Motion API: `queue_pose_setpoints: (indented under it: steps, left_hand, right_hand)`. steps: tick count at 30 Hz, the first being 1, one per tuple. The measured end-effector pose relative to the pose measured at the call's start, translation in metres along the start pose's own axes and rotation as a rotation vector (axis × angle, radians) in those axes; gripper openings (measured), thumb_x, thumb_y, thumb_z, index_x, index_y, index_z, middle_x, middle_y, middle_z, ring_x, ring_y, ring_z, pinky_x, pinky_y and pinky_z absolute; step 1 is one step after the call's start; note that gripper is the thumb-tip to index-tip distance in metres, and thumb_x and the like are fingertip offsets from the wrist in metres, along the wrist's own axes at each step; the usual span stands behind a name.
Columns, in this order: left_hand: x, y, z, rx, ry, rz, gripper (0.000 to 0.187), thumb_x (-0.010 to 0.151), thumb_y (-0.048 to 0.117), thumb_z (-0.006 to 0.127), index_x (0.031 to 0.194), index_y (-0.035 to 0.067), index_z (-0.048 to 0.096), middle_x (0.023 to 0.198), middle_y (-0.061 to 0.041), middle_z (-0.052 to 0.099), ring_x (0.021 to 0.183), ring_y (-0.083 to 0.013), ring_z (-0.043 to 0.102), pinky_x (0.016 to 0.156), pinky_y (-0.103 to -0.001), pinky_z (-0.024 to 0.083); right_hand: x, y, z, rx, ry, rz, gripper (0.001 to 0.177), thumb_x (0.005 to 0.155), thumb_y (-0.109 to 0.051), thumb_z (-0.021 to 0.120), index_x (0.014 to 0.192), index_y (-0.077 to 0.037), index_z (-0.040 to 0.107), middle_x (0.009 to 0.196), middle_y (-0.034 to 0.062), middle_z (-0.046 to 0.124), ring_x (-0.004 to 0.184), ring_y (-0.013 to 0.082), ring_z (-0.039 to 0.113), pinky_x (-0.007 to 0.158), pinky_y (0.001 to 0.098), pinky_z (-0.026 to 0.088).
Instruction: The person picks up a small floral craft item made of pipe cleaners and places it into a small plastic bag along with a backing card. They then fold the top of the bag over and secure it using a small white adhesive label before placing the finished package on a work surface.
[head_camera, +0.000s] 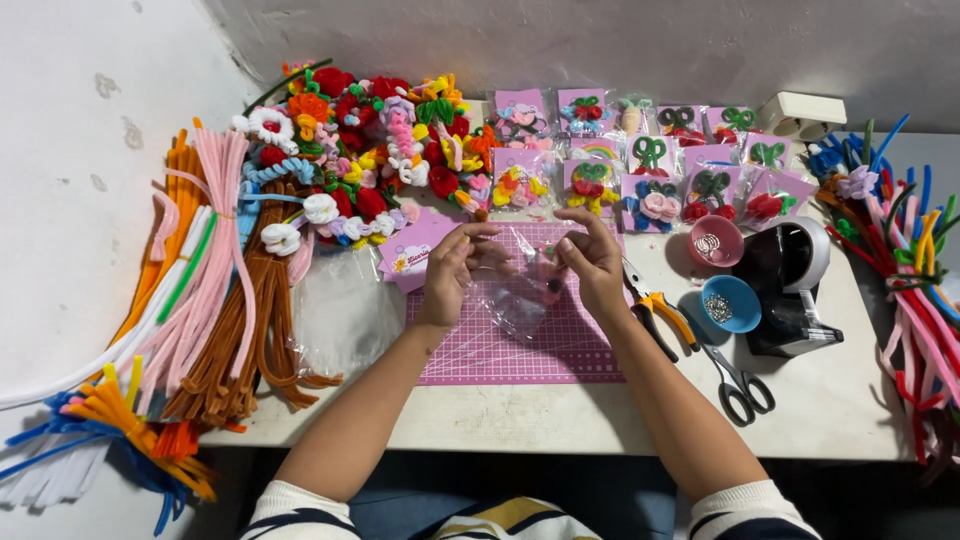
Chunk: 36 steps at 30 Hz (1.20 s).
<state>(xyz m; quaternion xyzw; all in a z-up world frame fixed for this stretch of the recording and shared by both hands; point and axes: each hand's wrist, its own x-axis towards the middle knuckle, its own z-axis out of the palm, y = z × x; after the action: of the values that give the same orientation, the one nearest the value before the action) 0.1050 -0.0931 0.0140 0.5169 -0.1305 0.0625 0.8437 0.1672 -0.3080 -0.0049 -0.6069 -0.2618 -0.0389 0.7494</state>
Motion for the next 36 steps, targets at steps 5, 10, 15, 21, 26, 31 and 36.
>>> queue_pose_setpoints:
  steps: [5,10,15,21,26,31,36]
  left_hand:
    - [0.0,0.012,-0.002,0.028,0.011,0.03,0.055,0.097,0.046,0.054,0.129,0.001,0.059,0.102,-0.018,0.07,0.082,-0.0244,0.075,0.07,-0.037,0.064]
    - [-0.004,0.003,0.004,0.21,-0.01,0.151,0.03,0.09,0.021,0.074,0.113,0.003,0.068,0.098,-0.014,0.069,0.067,-0.0186,0.07,0.055,-0.029,0.061]
    - [-0.004,-0.005,0.004,0.223,0.04,0.12,0.016,0.089,0.001,0.07,0.104,0.004,0.065,0.091,-0.008,0.065,0.054,-0.0096,0.06,0.047,-0.022,0.054]
    - [-0.003,0.007,0.005,0.132,0.051,0.16,0.016,0.09,0.0,0.067,0.106,0.0,0.064,0.088,-0.011,0.065,0.047,-0.0087,0.056,0.041,-0.022,0.049]
    - [0.002,-0.011,-0.01,0.15,0.051,0.11,0.008,0.09,0.002,0.07,0.097,-0.001,0.067,0.084,-0.009,0.062,0.05,-0.0095,0.059,0.043,-0.023,0.051]
    - [0.006,-0.019,-0.015,0.13,0.03,0.101,0.011,0.087,0.002,0.074,0.096,-0.001,0.068,0.082,-0.007,0.06,0.049,-0.0091,0.059,0.042,-0.022,0.049]
    - [0.008,-0.006,-0.012,0.233,-0.022,0.08,0.014,0.082,0.003,0.08,0.093,0.002,0.072,0.069,-0.003,0.062,0.055,-0.0034,0.054,0.047,-0.017,0.04]
  right_hand:
    - [-0.008,-0.018,0.022,0.026,-0.115,0.056,0.035,0.098,-0.004,0.058,0.133,-0.001,0.06,0.064,0.009,0.061,0.053,0.0135,0.059,0.051,0.023,0.047]
    - [-0.016,-0.015,0.034,0.016,-0.167,0.074,0.036,0.099,-0.004,0.055,0.134,-0.006,0.058,0.06,0.0074,0.059,0.042,0.0138,0.056,0.041,0.0217,0.043]
    - [-0.025,-0.016,0.049,0.123,0.043,0.259,0.034,0.1,-0.007,0.056,0.133,-0.01,0.058,0.062,-0.0006,0.055,0.047,0.0072,0.05,0.04,0.0174,0.038]
    - [-0.044,-0.033,0.075,0.004,0.004,0.102,0.032,0.101,-0.005,0.056,0.133,-0.003,0.056,0.068,0.0065,0.06,0.059,0.0121,0.058,0.05,0.0227,0.047]
    - [-0.053,-0.03,0.085,0.062,-0.039,0.133,0.029,0.102,-0.007,0.055,0.13,-0.002,0.057,0.066,0.0066,0.061,0.057,0.0104,0.053,0.053,0.0217,0.04]
    - [-0.046,-0.009,0.073,0.089,-0.066,0.132,0.015,0.103,-0.007,0.054,0.113,-0.001,0.064,0.068,0.0124,0.068,0.058,0.0175,0.064,0.055,0.0254,0.046]
    - [-0.045,-0.014,0.074,-0.065,-0.056,0.163,0.012,0.101,-0.01,0.062,0.097,-0.004,0.071,0.069,0.0068,0.068,0.064,0.0102,0.054,0.061,0.0234,0.041]
